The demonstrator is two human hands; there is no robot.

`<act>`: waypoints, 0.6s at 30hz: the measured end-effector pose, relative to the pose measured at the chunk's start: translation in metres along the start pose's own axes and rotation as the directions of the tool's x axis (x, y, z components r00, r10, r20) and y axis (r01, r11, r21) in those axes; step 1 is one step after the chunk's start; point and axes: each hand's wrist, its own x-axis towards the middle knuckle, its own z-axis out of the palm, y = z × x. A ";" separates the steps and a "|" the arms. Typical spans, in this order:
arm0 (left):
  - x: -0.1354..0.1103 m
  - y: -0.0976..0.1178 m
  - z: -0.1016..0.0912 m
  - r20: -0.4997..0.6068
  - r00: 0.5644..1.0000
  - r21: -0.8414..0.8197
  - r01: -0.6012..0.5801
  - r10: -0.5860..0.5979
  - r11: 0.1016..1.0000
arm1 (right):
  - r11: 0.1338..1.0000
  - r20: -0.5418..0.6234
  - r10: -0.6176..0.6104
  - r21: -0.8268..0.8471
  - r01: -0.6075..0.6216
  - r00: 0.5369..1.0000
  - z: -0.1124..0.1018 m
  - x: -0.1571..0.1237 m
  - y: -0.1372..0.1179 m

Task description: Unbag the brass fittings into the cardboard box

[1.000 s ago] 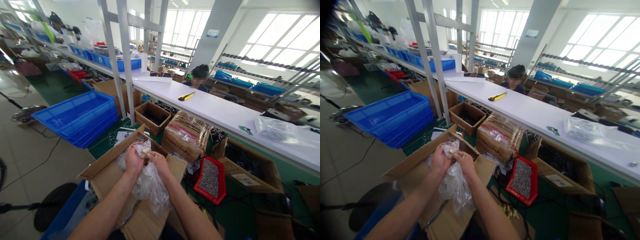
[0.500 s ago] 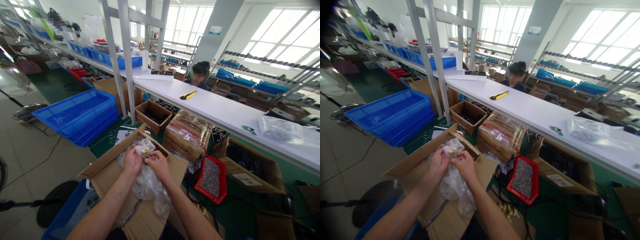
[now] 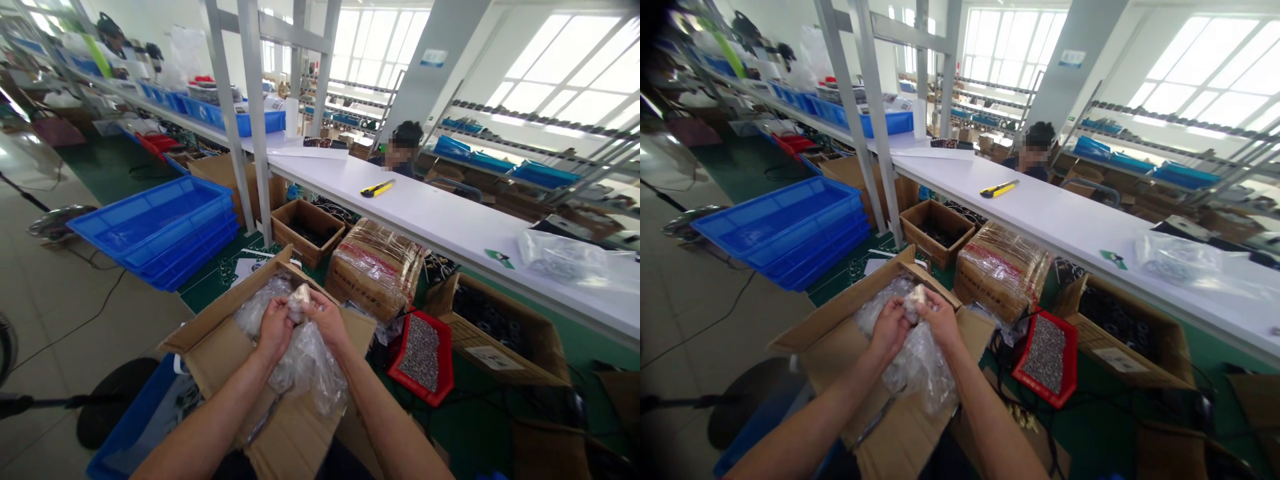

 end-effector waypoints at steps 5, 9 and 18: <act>0.004 -0.002 -0.013 0.113 0.972 0.580 -0.232 0.204 0.781 | 0.958 -0.107 -0.062 -0.285 0.029 0.992 -0.011 0.003 -0.007; 0.019 0.015 -0.015 0.295 0.955 0.701 -0.235 0.026 0.674 | 0.764 -0.106 -0.282 -0.626 0.157 0.954 -0.017 -0.005 -0.019; 0.091 0.033 0.000 0.406 0.887 0.753 -0.461 0.220 0.470 | 0.535 0.173 -0.411 -0.750 0.390 0.895 -0.019 -0.019 -0.063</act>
